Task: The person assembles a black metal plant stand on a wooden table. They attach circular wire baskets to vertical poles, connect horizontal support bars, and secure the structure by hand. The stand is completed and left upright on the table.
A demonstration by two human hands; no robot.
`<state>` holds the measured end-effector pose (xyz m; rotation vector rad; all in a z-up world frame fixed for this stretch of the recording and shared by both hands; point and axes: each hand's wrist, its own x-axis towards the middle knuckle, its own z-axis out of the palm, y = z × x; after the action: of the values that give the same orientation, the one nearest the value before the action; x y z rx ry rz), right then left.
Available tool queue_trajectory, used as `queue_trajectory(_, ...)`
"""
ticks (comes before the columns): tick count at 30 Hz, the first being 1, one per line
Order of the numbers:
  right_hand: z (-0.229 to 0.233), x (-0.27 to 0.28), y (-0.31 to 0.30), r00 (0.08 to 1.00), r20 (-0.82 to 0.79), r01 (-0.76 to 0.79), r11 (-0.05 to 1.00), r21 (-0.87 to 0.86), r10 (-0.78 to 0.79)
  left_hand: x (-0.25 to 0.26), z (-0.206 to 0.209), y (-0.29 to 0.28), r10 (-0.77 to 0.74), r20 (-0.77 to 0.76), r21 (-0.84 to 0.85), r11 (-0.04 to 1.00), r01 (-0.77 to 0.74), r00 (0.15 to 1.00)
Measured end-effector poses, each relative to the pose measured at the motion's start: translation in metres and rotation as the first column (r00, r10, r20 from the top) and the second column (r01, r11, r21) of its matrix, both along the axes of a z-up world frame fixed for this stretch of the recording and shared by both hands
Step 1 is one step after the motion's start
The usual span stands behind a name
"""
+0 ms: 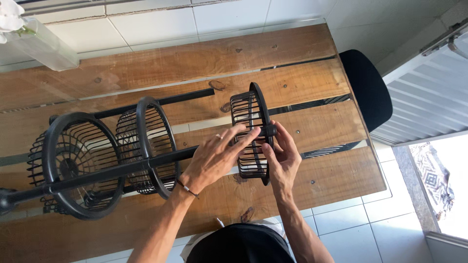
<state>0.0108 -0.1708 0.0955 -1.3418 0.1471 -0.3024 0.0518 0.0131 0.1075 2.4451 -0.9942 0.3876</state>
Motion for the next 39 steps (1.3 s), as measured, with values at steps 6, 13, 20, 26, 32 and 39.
queue_trajectory(6,-0.012,-0.009,-0.007,0.999,0.03,0.01,0.997,0.071,-0.012,-0.022,-0.002,0.032,0.274,-0.045,-0.01,0.962,-0.275,0.961)
queue_trajectory(13,-0.025,-0.013,-0.005,0.999,0.031,-0.04,0.997,0.063,0.038,-0.026,-0.018,0.048,0.203,0.137,0.072,0.974,-0.214,0.97)
queue_trajectory(20,-0.028,-0.01,0.005,0.997,-0.019,-0.067,0.993,0.094,0.069,-0.028,-0.006,0.048,0.187,0.12,0.088,0.976,-0.198,0.975)
queue_trajectory(26,-0.033,-0.009,0.012,0.995,-0.007,-0.096,0.987,0.126,0.098,-0.026,-0.005,0.045,0.195,0.113,0.056,0.978,-0.202,0.974)
queue_trajectory(32,-0.032,-0.005,0.019,0.991,-0.018,-0.129,0.981,0.145,0.133,-0.023,0.006,0.042,0.283,-0.06,0.075,0.958,-0.278,0.957)
queue_trajectory(39,-0.035,-0.002,0.039,0.984,-0.054,-0.162,0.978,0.128,0.17,-0.023,0.012,0.039,0.315,-0.143,0.09,0.948,-0.304,0.938)
